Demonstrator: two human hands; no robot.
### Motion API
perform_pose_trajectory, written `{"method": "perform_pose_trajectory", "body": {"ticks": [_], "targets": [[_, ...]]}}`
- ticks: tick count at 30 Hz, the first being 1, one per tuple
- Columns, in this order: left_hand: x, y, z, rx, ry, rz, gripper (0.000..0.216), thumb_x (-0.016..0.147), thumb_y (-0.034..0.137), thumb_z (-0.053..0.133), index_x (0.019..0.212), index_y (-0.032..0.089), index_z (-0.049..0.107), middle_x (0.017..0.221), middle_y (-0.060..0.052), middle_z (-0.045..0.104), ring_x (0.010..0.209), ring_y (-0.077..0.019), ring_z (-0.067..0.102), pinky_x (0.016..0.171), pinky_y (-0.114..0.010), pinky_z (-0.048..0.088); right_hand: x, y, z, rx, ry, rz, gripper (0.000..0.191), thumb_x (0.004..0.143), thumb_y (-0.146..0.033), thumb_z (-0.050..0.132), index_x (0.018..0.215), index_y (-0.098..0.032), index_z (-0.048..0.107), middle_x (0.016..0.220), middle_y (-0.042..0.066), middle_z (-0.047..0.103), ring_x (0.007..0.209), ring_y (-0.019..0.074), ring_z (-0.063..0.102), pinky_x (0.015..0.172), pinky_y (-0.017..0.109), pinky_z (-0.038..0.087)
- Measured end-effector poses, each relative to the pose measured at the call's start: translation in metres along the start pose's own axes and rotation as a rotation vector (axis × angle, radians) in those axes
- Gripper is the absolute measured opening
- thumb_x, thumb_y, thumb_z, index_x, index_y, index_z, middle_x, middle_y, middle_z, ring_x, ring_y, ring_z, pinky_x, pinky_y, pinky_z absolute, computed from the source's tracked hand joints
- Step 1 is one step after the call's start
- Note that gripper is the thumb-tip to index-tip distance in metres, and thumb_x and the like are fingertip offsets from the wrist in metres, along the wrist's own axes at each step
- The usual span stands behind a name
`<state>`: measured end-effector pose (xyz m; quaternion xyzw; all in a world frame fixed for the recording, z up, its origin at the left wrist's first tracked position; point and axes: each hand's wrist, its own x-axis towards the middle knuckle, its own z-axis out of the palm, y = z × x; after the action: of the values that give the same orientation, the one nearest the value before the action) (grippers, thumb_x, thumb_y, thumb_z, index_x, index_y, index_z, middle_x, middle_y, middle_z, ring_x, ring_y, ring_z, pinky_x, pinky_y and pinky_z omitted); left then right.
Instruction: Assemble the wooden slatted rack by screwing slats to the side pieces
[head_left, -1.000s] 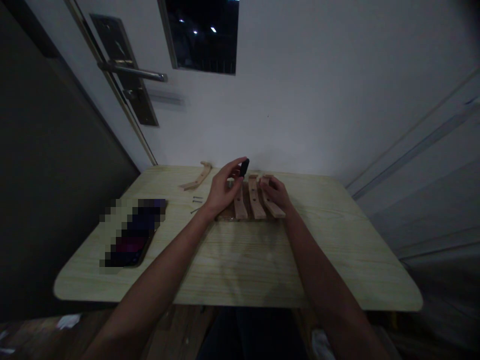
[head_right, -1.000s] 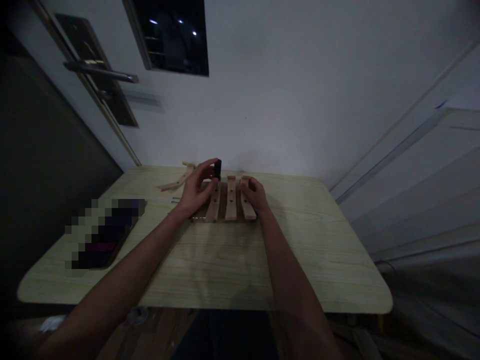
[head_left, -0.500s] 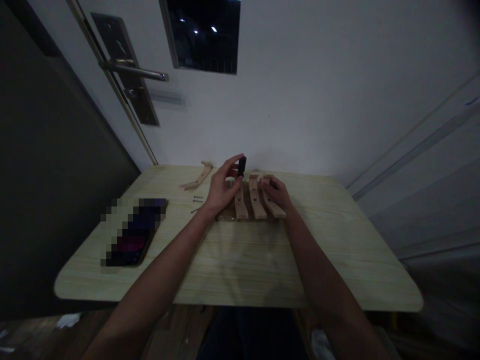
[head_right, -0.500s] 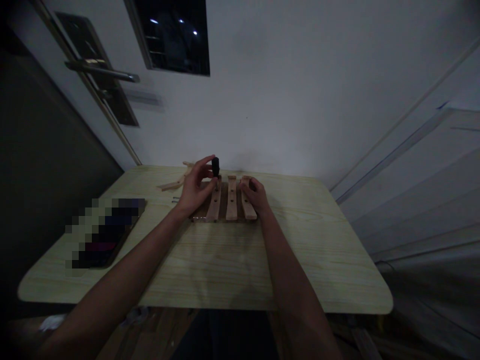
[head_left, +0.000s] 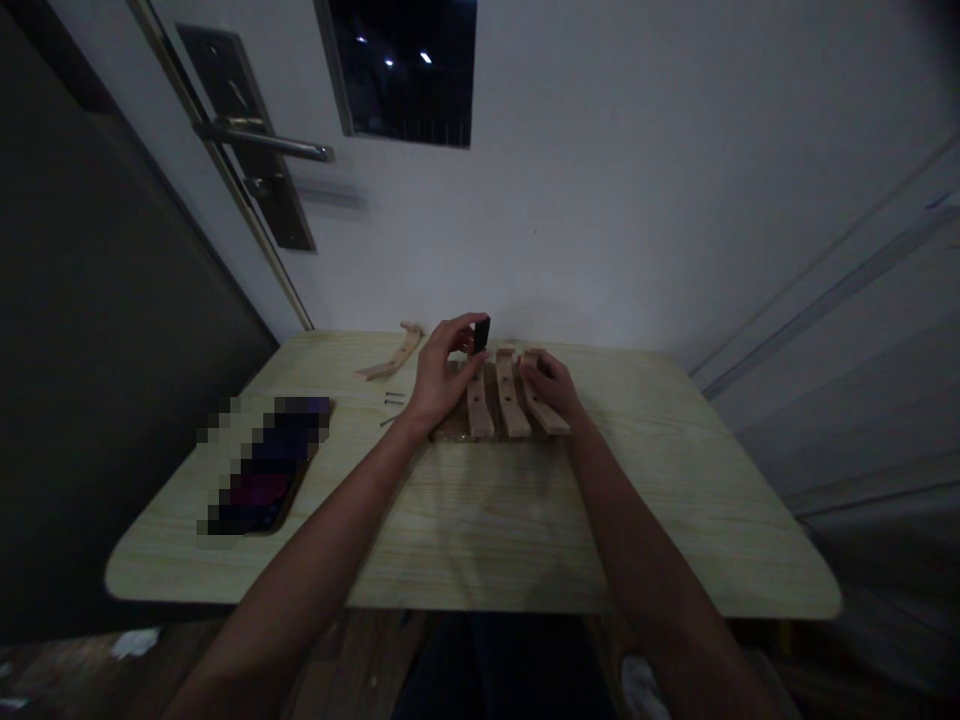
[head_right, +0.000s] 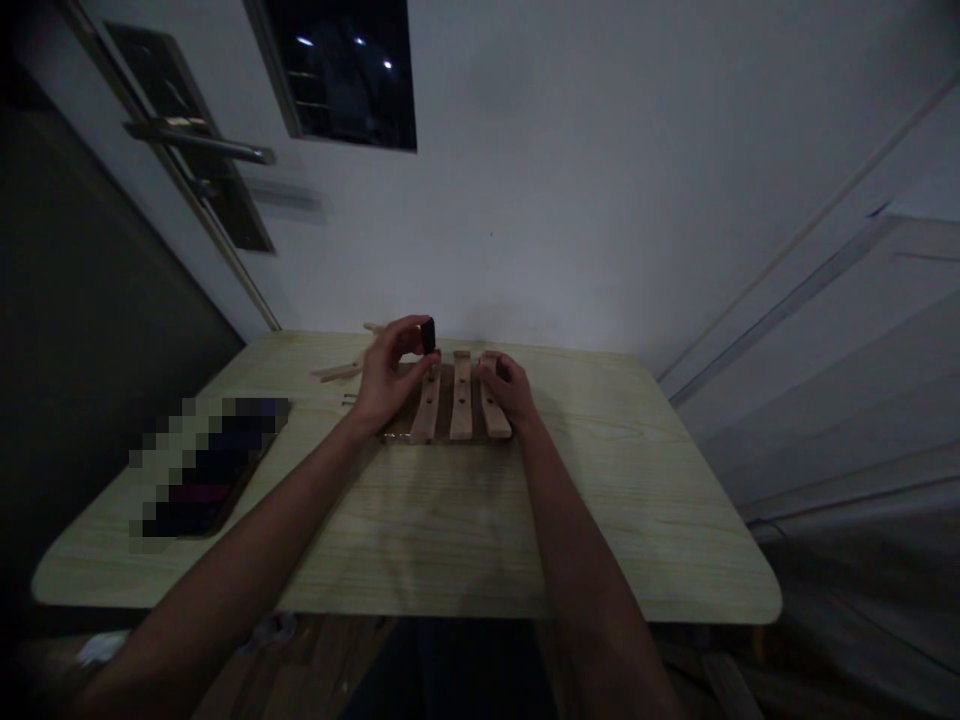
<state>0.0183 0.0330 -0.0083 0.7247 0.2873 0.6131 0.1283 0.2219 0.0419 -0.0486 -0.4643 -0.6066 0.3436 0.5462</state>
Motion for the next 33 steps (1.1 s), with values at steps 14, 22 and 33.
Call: {"method": "perform_pose_trajectory", "body": {"ticks": [14, 22, 33], "targets": [[-0.001, 0.004, -0.002, 0.068, -0.056, 0.046, 0.048, 0.087, 0.026, 0.066, 0.133, 0.026, 0.051, 0.126, -0.008, 0.062, 0.105, -0.019, 0.062, 0.083, -0.033, 0.055, 0.001, 0.003, -0.001, -0.005, -0.009, 0.026, 0.049, 0.068, -0.068, 0.065, 0.086, -0.022, 0.061, 0.086, 0.005, 0.068, 0.082, 0.0206, 0.061, 0.078, 0.037, 0.051], [-0.001, -0.003, 0.0, 0.021, -0.013, -0.003, 0.048, 0.084, 0.021, 0.068, 0.13, 0.028, 0.054, 0.104, -0.003, 0.061, 0.084, -0.0135, 0.059, 0.077, -0.029, 0.054, 0.001, 0.002, 0.0, 0.011, -0.005, 0.014, 0.047, 0.068, -0.066, 0.066, 0.082, -0.022, 0.06, 0.081, 0.004, 0.066, 0.076, 0.0184, 0.058, 0.075, 0.036, 0.05], [-0.004, 0.009, 0.0, -0.006, -0.117, 0.021, 0.05, 0.091, 0.021, 0.054, 0.14, 0.026, 0.045, 0.126, -0.009, 0.063, 0.098, -0.0171, 0.065, 0.089, -0.034, 0.055, 0.001, 0.002, -0.002, -0.003, -0.004, 0.028, 0.048, 0.067, -0.066, 0.068, 0.083, -0.022, 0.062, 0.08, 0.003, 0.067, 0.076, 0.019, 0.059, 0.075, 0.036, 0.05]]}}
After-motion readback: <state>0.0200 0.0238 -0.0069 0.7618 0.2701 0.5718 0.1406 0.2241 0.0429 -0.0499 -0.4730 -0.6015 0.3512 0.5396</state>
